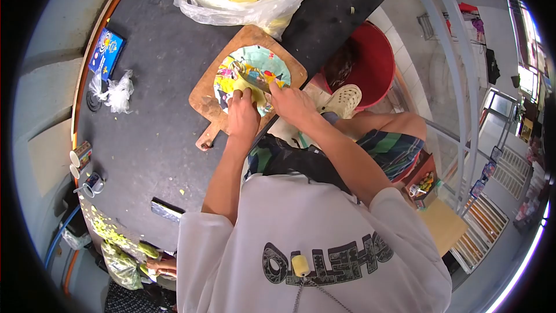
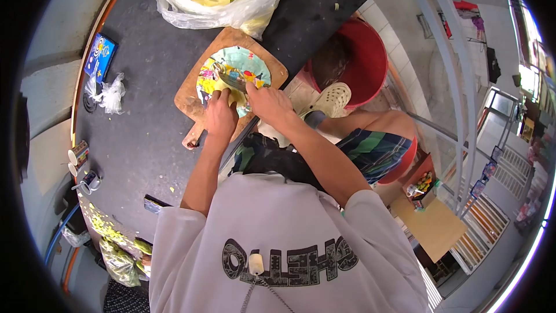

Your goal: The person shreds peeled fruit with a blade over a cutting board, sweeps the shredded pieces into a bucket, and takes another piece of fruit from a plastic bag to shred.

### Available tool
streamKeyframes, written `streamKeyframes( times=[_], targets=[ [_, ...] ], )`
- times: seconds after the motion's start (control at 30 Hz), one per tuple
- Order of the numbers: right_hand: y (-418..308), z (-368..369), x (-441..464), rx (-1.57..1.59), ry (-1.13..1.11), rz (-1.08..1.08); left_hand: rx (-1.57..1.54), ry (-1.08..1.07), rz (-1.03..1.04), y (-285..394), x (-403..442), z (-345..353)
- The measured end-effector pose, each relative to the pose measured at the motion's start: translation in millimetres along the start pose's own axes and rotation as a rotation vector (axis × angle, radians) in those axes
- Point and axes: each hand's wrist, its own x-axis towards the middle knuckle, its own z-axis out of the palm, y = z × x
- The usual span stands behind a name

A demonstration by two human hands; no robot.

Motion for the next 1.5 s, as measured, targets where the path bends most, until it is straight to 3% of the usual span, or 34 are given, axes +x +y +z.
streamKeyframes(
  times=[0.13, 0.2, 0.3, 0.4, 0.47, 0.5, 0.6, 0.77, 0.87, 1.0, 1.1, 1.17, 1.3, 1.5],
  targets=[
    [-11, -8, -2, -0.032, 0.024, -0.018, 0.039, -0.091, -0.021, -4, 4, 8],
    [-17, -14, -4, -0.096, 0.045, -0.136, 0.041, -0.125, -0.016, -8, 7, 10],
    [-10, -8, 2, -0.119, 0.07, -0.175, 0.028, -0.049, 0.141, -6, 11, 8],
    [6, -4, 8, -0.078, -0.003, -0.156, 0.073, -0.075, 0.082, 3, 8, 2],
    [5, -4, 5, -0.086, -0.009, -0.145, 0.063, -0.151, -0.111, 7, 11, 2],
    [4, -8, 8, -0.101, -0.007, -0.145, 0.062, -0.139, -0.114, 3, 15, 6],
    [-7, -5, 4, -0.092, 0.063, -0.194, 0.045, -0.127, 0.073, -8, 9, 13],
    [1, -5, 12, -0.124, -0.024, -0.16, 0.046, -0.129, -0.093, -2, 12, 7],
    [-15, -13, 3, -0.119, -0.027, -0.185, 0.048, -0.23, 0.055, -17, 7, 15],
    [-7, -12, 7, -0.078, -0.051, -0.144, 0.024, -0.109, -0.089, 3, 8, 2],
    [-19, -24, -2, -0.094, -0.12, -0.093, -0.03, -0.046, -0.019, -3, 5, 7],
    [-20, -25, -2, -0.113, -0.001, -0.214, -0.049, -0.087, -0.039, -9, 11, 13],
    [-3, -10, 6, -0.11, -0.038, -0.093, -0.014, -0.083, -0.063, -2, 7, 7],
    [-7, -9, 0, -0.073, -0.003, -0.178, -0.005, -0.076, -0.027, -6, 2, 6]
  ],
)
